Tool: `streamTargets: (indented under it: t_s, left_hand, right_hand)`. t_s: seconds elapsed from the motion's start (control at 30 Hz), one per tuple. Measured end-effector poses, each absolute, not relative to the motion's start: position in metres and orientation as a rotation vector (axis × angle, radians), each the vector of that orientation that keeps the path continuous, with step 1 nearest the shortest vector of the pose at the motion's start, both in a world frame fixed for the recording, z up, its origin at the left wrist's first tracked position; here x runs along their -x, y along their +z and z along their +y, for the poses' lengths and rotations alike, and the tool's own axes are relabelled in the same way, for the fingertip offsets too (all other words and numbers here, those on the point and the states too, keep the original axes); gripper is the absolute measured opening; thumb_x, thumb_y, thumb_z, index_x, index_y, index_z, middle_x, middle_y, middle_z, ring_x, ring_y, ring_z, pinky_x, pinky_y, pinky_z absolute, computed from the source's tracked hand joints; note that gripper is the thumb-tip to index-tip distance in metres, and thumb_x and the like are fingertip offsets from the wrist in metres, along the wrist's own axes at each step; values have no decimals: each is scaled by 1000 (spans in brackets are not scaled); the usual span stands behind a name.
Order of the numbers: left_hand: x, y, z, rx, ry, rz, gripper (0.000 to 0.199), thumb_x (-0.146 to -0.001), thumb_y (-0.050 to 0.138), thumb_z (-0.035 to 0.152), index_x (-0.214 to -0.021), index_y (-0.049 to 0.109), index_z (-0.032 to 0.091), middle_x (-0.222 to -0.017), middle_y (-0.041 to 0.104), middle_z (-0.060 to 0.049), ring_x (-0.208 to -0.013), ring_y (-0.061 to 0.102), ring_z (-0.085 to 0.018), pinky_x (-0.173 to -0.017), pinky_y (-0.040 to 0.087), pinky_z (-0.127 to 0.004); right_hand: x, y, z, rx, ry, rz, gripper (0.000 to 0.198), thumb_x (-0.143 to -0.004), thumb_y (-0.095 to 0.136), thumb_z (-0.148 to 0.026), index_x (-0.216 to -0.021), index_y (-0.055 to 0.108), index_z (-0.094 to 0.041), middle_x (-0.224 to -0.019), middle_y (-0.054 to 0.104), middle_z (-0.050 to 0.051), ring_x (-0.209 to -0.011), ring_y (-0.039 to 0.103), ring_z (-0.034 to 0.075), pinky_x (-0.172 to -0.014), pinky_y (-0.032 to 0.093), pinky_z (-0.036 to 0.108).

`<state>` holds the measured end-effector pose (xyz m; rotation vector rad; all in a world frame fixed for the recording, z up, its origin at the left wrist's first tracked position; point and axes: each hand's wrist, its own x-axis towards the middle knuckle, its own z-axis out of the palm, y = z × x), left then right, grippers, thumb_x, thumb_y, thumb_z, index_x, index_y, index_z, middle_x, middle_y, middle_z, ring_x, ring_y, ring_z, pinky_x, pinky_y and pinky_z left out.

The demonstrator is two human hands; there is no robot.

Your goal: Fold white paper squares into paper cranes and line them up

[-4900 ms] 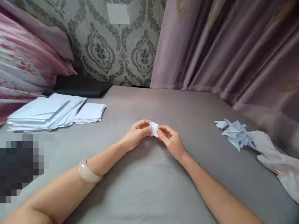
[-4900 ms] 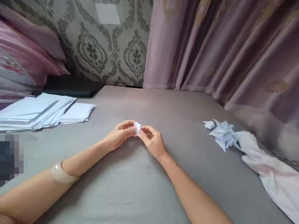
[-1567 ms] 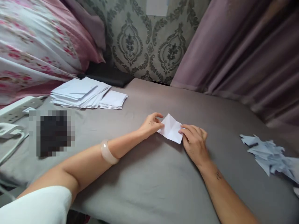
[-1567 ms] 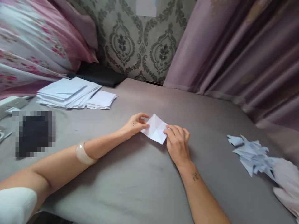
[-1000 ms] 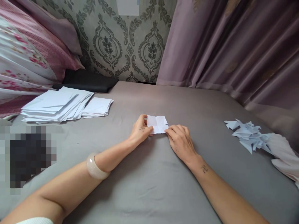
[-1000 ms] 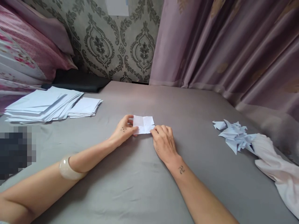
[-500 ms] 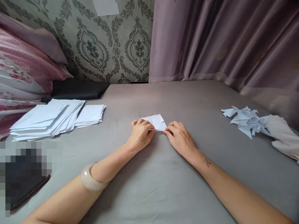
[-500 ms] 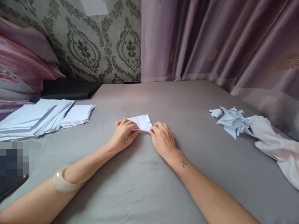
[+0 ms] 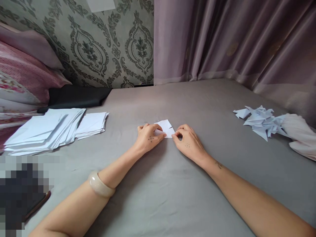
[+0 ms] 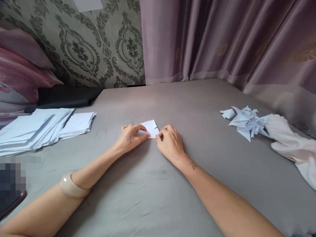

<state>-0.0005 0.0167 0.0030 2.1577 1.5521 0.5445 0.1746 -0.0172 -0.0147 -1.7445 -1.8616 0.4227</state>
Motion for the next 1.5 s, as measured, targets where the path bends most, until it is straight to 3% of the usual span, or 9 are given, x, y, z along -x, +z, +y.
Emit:
streamTargets:
  t_s: [0.37,0.53,0.7,0.9,1.13,1.3,1.4,1.5]
  left_hand:
    - [1,1,20,-2118,468,1558,24,-77,61,41,-90,68,22,-74,63,-3,-94,55,-26,-94,31,-44]
    - [0,-3,20,-2150,496,1546,24,-78,61,41,-91,66,22,-75,62,-3,-94,55,-25,-94,31,-44]
    - [12,-3,18,-2145,517,1499,36,-75,63,43,-105,58,23,-89,62,-3,-96,52,-24,-90,36,-40]
    - [28,2,24,-2240,394,1338,20,-82,53,36,-75,60,18,-89,60,-3,-95,51,-24,-90,36,-45]
    - [26,-2,20,-2371,495,1217,24,-87,47,21,-100,66,27,-110,60,-6,-105,48,-25,-95,33,-47]
    - [22,-5,17,-2545,718,1354,38,-86,56,25,-124,54,29,-137,38,-11,-124,34,-31,-99,30,-50]
    - [21,-7,16,-2594,869,1468,52,-83,63,33,-131,44,27,-135,36,-14,-119,38,-31,-97,32,-48]
    - [20,-8,15,-2625,850,1409,36,-86,59,32,-119,48,22,-117,50,-11,-105,48,-26,-90,38,-43]
  right_hand:
    - [-193,-14,-12,1697,594,-1857,3,-81,57,-20,-82,60,-20,-90,58,2,-79,57,14,-74,44,28]
    - [-179,-12,-23,1436,443,-2065,25,-88,41,-6,-98,59,-20,-98,61,5,-91,56,16,-82,44,28]
    - [-166,-12,-35,1457,308,-2231,31,-91,36,-7,-105,61,-19,-104,59,8,-96,52,20,-85,45,32]
    - [-168,-16,-36,1464,223,-2259,35,-90,35,-6,-107,62,-19,-107,56,10,-97,51,21,-85,47,33]
    - [-167,-10,-40,1476,192,-2343,37,-90,32,-6,-111,61,-17,-109,56,11,-96,51,21,-85,48,34]
    - [-167,-5,-43,1512,192,-2406,39,-91,31,-8,-119,58,-16,-113,55,12,-99,51,23,-83,49,35]
    - [-168,-5,-43,1515,198,-2416,40,-91,31,-7,-120,57,-17,-112,55,12,-99,51,22,-82,49,35]
    - [-168,-6,-43,1495,207,-2405,40,-91,30,-8,-118,58,-17,-113,54,12,-99,51,22,-84,49,35]
